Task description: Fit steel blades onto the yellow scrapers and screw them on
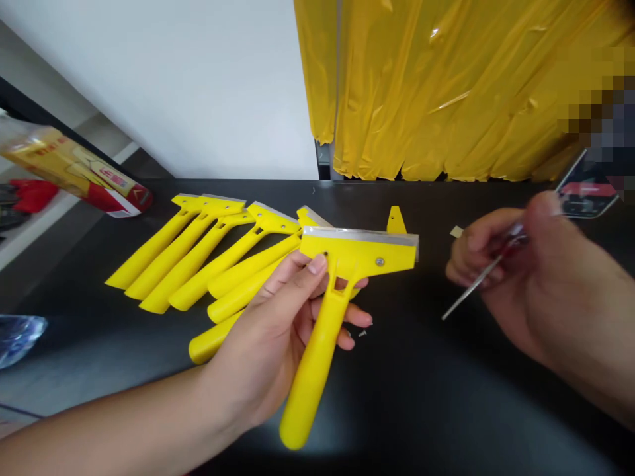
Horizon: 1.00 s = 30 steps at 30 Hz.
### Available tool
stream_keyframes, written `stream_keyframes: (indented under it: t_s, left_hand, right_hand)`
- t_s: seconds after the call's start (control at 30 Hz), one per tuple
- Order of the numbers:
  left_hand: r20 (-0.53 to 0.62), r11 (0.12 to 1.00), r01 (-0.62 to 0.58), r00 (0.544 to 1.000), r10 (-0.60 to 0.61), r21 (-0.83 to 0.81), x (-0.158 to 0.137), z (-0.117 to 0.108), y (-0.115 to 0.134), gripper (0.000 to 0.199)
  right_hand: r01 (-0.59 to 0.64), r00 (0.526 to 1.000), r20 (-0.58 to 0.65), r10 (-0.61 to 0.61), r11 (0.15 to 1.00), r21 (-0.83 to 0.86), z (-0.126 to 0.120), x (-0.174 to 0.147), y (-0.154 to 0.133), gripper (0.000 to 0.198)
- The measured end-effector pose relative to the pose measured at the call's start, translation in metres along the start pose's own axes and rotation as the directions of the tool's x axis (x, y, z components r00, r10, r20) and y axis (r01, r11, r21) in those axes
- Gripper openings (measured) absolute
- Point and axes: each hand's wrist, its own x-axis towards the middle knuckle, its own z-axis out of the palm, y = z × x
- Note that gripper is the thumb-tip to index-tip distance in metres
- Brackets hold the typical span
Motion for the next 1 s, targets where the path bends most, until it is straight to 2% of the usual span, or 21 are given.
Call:
stream_keyframes:
  t_s: [0.07, 0.13, 0.3, 0.53, 1.0]
  left_hand:
    - [-0.005, 1.000, -0.007, 1.000, 0.007, 0.005, 0.000, -0.001, 0.001, 0.014]
    - [0.001, 1.000, -0.013, 1.000, 0.013, 0.016, 0.001, -0.001, 0.001, 0.014]
    - [0.014, 1.000, 0.009, 1.000, -0.009, 0.025, 0.002, -0.001, -0.003, 0.012]
    - [0.015, 0.998, 0.001, 1.000, -0.002, 0.059, 0.000, 0.001, -0.001, 0.012]
    - [0.027, 0.994, -0.011, 1.000, 0.008, 0.110, 0.002, 0.000, -0.002, 0.011]
  right_hand:
    - [-0.110, 0.992, 0.058, 0.113, 0.993, -0.045, 0.003, -0.002, 0.006, 0.043]
    - [-0.143, 0.983, 0.102, 0.151, 0.987, -0.079, 0.004, -0.003, 0.012, 0.035]
    - [-0.123, 0.970, 0.190, 0.151, 0.981, -0.149, 0.001, -0.006, 0.019, 0.025]
    - [-0.119, 0.916, 0.356, 0.185, 0.973, -0.199, 0.001, -0.013, 0.014, 0.022]
    - [-0.136, 0.906, 0.376, 0.196, 0.974, -0.182, 0.004, -0.012, 0.015, 0.022]
